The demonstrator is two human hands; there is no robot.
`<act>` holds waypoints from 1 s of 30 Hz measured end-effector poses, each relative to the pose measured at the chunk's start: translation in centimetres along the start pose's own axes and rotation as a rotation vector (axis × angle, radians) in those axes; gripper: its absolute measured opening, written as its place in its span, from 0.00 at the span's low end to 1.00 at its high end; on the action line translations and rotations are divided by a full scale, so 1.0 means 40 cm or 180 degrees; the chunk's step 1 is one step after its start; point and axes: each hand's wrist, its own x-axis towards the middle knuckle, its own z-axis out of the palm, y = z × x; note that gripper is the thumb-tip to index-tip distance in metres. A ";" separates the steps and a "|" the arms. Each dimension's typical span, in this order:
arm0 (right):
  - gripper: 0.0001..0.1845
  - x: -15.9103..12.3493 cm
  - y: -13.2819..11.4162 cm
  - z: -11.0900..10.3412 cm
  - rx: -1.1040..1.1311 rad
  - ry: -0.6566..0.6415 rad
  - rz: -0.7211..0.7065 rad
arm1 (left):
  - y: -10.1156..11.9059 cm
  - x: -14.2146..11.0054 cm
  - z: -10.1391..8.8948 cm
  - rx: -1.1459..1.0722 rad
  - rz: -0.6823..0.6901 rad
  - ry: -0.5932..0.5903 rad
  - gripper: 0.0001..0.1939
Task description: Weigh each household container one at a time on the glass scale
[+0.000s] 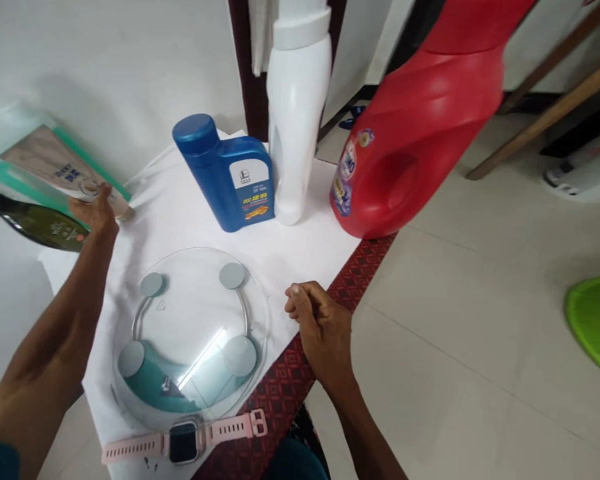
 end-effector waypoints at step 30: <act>0.26 -0.006 0.008 0.019 0.0093 -0.0031 -0.0211 | 0.278 -0.624 -0.321 -0.0826 -0.0082 -0.1948 0.39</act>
